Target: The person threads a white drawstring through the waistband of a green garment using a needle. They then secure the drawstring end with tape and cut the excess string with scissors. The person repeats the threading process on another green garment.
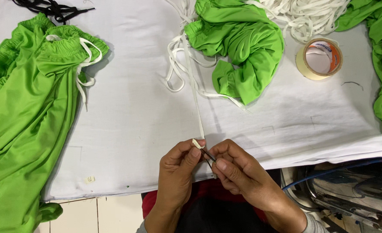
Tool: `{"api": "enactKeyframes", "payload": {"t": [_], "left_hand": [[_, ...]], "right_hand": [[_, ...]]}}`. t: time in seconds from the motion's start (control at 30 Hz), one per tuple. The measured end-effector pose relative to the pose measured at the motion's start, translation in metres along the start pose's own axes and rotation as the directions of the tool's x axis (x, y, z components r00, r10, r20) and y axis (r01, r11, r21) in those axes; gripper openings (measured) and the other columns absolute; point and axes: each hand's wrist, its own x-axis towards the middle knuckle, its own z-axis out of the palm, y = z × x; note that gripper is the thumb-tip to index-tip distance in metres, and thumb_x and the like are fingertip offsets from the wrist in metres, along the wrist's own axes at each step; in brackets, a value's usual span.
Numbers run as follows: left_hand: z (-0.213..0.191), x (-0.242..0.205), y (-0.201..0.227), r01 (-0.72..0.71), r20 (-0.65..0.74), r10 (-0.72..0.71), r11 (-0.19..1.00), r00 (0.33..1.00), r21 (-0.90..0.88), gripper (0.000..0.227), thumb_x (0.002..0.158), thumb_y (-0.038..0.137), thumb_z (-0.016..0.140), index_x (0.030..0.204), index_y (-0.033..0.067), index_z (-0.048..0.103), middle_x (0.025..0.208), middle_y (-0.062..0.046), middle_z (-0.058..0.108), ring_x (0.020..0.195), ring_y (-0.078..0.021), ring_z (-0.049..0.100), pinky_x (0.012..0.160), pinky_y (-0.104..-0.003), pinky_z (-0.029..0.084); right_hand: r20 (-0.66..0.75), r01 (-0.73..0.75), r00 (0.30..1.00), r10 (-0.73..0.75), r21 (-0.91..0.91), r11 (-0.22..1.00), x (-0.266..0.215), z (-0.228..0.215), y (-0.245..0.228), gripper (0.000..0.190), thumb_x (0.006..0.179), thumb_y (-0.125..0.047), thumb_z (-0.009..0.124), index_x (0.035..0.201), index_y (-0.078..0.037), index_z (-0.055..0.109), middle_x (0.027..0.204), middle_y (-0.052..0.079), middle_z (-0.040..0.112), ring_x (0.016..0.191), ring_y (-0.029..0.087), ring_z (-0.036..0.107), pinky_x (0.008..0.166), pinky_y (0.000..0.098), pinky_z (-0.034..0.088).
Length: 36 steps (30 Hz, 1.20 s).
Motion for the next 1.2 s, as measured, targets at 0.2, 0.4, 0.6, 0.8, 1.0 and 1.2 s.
{"api": "enactKeyframes", "payload": {"t": [0.2, 0.4, 0.6, 0.8, 1.0, 1.2], "left_hand": [[0.000, 0.000, 0.000, -0.039, 0.016, 0.038, 0.998, 0.999, 0.049, 0.017, 0.082, 0.008, 0.065, 0.096, -0.0011, 0.069, 0.090, -0.010, 0.070, 0.077, -0.0177, 0.062, 0.077, -0.029, 0.051], [0.004, -0.001, 0.005, -0.061, 0.034, 0.058, 0.992, 0.998, 0.106, 0.015, 0.083, 0.009, 0.065, 0.094, -0.0008, 0.069, 0.085, -0.009, 0.069, 0.075, -0.0174, 0.063, 0.076, -0.029, 0.052], [0.004, -0.003, 0.005, -0.084, 0.101, 0.064, 0.976, 0.993, 0.201, 0.012, 0.086, 0.012, 0.062, 0.091, 0.0015, 0.066, 0.083, -0.008, 0.068, 0.076, -0.0131, 0.062, 0.076, -0.025, 0.051], [0.006, -0.003, 0.010, -0.165, 0.111, 0.136, 0.931, 0.985, 0.326, 0.010, 0.086, 0.015, 0.061, 0.086, 0.0059, 0.065, 0.085, -0.007, 0.069, 0.078, -0.0135, 0.063, 0.075, -0.026, 0.053], [0.001, -0.001, 0.004, -0.231, 0.127, 0.198, 0.903, 0.972, 0.362, 0.007, 0.087, 0.013, 0.061, 0.088, 0.0063, 0.064, 0.088, -0.007, 0.069, 0.080, -0.0145, 0.065, 0.075, -0.025, 0.053], [0.005, -0.001, 0.007, -0.259, 0.105, 0.237, 0.904, 0.966, 0.340, 0.006, 0.087, 0.010, 0.060, 0.088, 0.0060, 0.064, 0.088, -0.008, 0.069, 0.081, -0.0155, 0.065, 0.076, -0.026, 0.054]], "right_hand": [[0.008, -0.004, 1.000, 0.004, 0.022, 1.000, 0.000, -0.001, -0.002, 0.024, 0.093, -0.023, 0.048, 0.106, -0.003, 0.048, 0.063, 0.005, 0.040, 0.045, 0.009, 0.025, 0.037, 0.0208, 0.018], [0.052, 0.009, 0.999, -0.011, 0.038, 0.999, 0.000, -0.001, -0.006, 0.020, 0.094, -0.022, 0.049, 0.101, -0.004, 0.048, 0.059, 0.004, 0.038, 0.040, 0.009, 0.027, 0.034, 0.0196, 0.020], [-0.065, 0.103, 0.994, -0.091, 0.226, 0.969, 0.006, 0.006, 0.020, 0.021, 0.094, -0.025, 0.049, 0.092, -0.004, 0.047, 0.059, 0.007, 0.037, 0.042, 0.008, 0.022, 0.033, 0.0194, 0.016], [-0.182, 0.270, 0.957, -0.226, 0.270, 0.924, 0.015, 0.010, 0.044, 0.013, 0.093, -0.015, 0.053, 0.088, -0.006, 0.046, 0.057, 0.003, 0.034, 0.046, 0.009, 0.028, 0.033, 0.0192, 0.018], [-0.227, 0.107, 0.973, -0.030, 0.335, 0.936, 0.024, 0.010, 0.040, 0.015, 0.090, -0.016, 0.058, 0.084, -0.006, 0.049, 0.055, 0.003, 0.034, 0.043, 0.008, 0.022, 0.032, 0.0191, 0.013], [-0.174, 0.023, 0.984, 0.036, 0.323, 0.946, 0.022, 0.014, 0.027, 0.015, 0.093, -0.019, 0.053, 0.091, -0.005, 0.050, 0.057, 0.002, 0.031, 0.041, 0.007, 0.018, 0.032, 0.0186, 0.013]]}}
